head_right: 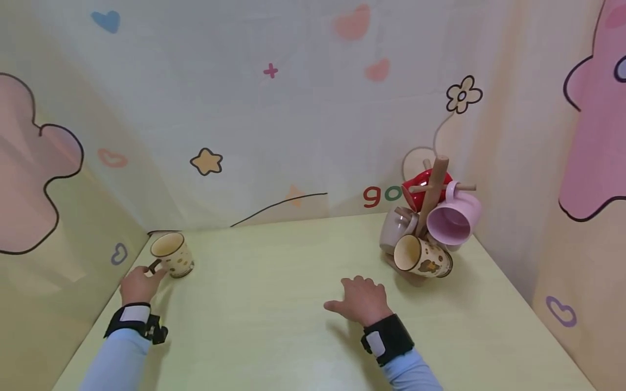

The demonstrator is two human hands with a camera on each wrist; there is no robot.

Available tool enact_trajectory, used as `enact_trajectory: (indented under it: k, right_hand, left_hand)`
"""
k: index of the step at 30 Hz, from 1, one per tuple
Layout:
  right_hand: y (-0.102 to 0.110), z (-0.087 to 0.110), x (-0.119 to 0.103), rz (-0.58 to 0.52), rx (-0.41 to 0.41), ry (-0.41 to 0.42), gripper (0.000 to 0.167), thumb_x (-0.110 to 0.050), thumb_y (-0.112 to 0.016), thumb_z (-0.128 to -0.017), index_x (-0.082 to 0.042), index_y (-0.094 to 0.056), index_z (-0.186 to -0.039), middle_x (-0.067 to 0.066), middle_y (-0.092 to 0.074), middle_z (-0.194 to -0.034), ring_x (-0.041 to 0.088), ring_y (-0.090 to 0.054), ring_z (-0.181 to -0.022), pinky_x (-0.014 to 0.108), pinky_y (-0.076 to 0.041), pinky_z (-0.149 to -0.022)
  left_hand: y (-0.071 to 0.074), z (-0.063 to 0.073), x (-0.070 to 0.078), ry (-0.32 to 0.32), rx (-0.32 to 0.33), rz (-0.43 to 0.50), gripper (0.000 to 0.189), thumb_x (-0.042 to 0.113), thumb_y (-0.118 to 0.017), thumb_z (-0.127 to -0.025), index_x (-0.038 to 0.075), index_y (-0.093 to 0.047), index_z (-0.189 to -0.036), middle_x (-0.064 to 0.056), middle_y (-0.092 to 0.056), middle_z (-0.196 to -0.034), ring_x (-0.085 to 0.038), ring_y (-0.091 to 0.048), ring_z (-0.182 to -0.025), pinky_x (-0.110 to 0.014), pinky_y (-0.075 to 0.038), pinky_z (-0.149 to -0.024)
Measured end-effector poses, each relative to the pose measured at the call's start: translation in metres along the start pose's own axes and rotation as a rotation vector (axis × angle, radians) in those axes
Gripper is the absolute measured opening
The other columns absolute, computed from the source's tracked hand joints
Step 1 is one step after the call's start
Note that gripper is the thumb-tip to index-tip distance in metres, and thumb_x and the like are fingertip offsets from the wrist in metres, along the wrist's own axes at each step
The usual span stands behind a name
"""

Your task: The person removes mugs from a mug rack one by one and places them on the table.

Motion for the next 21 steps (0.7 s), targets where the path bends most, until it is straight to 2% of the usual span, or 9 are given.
enact_trajectory:
  k: [5,10,14,21]
  right_hand:
    - [0.001,-0.001,0.000,0.001,0.010,0.008,0.077,-0.061,-0.069,-0.082,-0.003,-0.061,-0.132,0.022,-0.064,-0.123,0.043,-0.058,-0.113,0.064,-0.045,-0.088]
    - [0.000,-0.001,0.004,0.002,0.015,-0.001,0.077,-0.061,-0.069,-0.082,-0.003,-0.061,-0.132,0.022,-0.064,-0.122,0.043,-0.059,-0.113,0.061,-0.047,-0.087]
    - [-0.001,-0.001,0.007,-0.002,0.008,-0.008,0.077,-0.062,-0.068,-0.083,-0.003,-0.061,-0.133,0.022,-0.064,-0.123,0.043,-0.059,-0.113,0.061,-0.047,-0.087]
    - [0.005,0.002,0.006,0.002,0.030,0.005,0.077,-0.061,-0.067,-0.084,-0.002,-0.060,-0.132,0.024,-0.064,-0.121,0.044,-0.060,-0.110,0.060,-0.050,-0.082]
  left_hand:
    - [-0.004,0.016,-0.003,0.036,-0.056,-0.036,0.061,0.034,-0.058,-0.096,-0.022,-0.052,-0.120,-0.042,-0.055,-0.119,-0.058,-0.052,-0.109,-0.062,-0.041,-0.092]
    - [-0.013,0.031,0.005,0.008,-0.123,-0.078,0.059,0.038,-0.059,-0.096,-0.018,-0.056,-0.116,-0.038,-0.059,-0.114,-0.054,-0.057,-0.103,-0.059,-0.047,-0.083]
    - [-0.022,0.039,0.021,-0.041,-0.173,-0.111,0.064,0.044,-0.060,-0.096,-0.014,-0.056,-0.122,-0.036,-0.058,-0.120,-0.052,-0.058,-0.104,-0.057,-0.049,-0.078]
    - [-0.037,0.053,0.063,-0.137,-0.220,-0.160,0.068,0.049,-0.062,-0.094,-0.009,-0.056,-0.129,-0.032,-0.058,-0.126,-0.048,-0.059,-0.107,-0.055,-0.051,-0.074]
Point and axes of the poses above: each hand's wrist, its own z-axis away from the middle knuckle, its own y-axis out of the back of the hand, x = y × z, the point moved 7 cm from there along -z, towards the middle knuckle
